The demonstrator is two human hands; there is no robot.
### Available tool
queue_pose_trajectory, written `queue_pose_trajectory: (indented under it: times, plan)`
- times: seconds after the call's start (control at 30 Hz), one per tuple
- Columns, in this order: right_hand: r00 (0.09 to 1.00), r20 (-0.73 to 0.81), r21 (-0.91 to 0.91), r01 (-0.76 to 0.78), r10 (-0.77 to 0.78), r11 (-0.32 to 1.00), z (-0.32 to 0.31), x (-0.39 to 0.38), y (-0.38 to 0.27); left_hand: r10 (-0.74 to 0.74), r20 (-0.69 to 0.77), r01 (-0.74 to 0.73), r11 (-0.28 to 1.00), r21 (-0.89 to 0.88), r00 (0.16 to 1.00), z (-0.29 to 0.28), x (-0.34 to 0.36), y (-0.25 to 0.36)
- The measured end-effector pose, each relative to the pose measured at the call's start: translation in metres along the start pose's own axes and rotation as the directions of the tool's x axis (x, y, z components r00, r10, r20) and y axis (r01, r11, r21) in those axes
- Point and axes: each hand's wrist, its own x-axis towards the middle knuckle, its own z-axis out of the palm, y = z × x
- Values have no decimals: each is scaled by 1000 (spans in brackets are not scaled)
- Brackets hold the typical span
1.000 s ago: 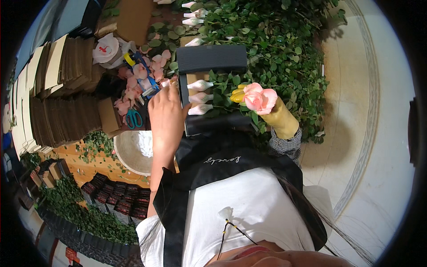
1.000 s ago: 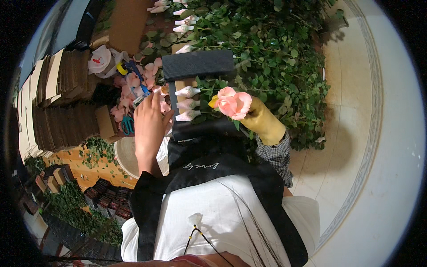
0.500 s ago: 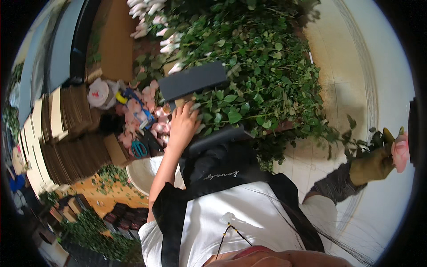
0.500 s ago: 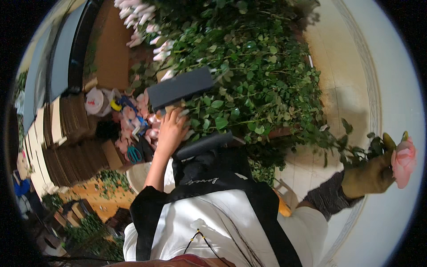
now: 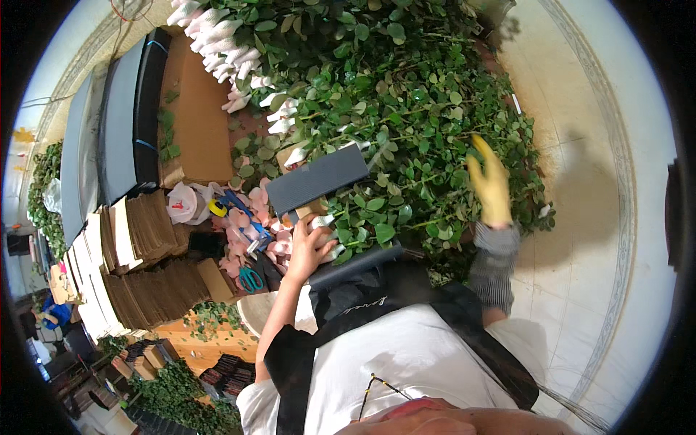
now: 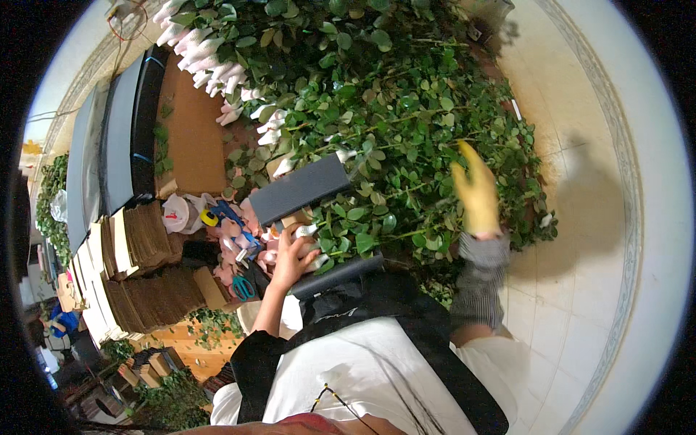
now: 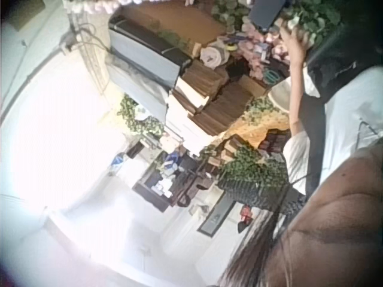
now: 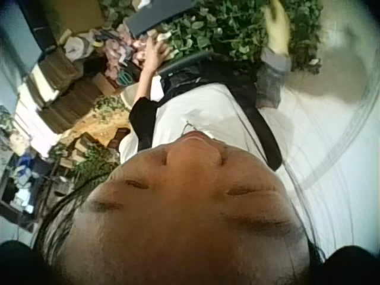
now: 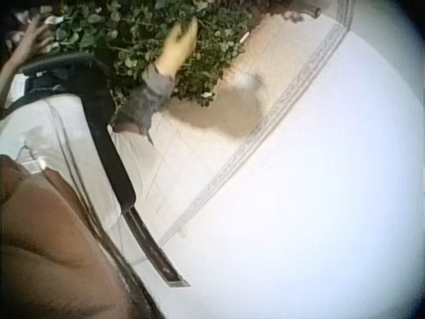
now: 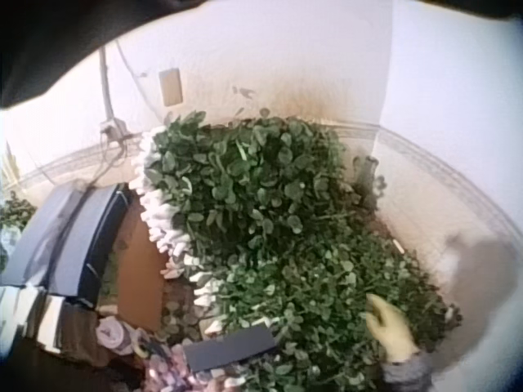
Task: The person picks up pink flower heads from a large pile of greenery and places them into a black tray with individual compartments, then covers the tray with a plastic film.
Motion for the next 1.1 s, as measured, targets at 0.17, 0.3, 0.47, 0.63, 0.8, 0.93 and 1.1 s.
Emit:
queue_pose_trajectory:
  times: [0.17,0.3,0.47,0.63,0.8,0.93,1.1]
  plan:
    - [893,309,317,230,-329,920,141,138,-88,-15,-31,16,998,58,999,-4,-5,1]
    - [926,194,-397,376,-324,837,242,231,-8,-32,51,28,997,78,998,0,11,13]
    - [873,413,-594,474,-259,650,270,202,-30,-114,17,114,993,19,993,2,-5,8]
    - [859,403,-669,512,-317,539,233,216,17,-86,52,82,994,72,995,1,2,11]
    - [792,520,-530,593,-320,606,215,237,-40,-102,20,101,993,54,995,-2,6,13]
    - [680,224,-579,669,-698,466,183,255,-46,-39,32,37,996,77,999,-4,12,15]
    - [748,180,-295,661,-639,690,74,209,-64,-14,-40,17,997,73,999,-4,-1,10]
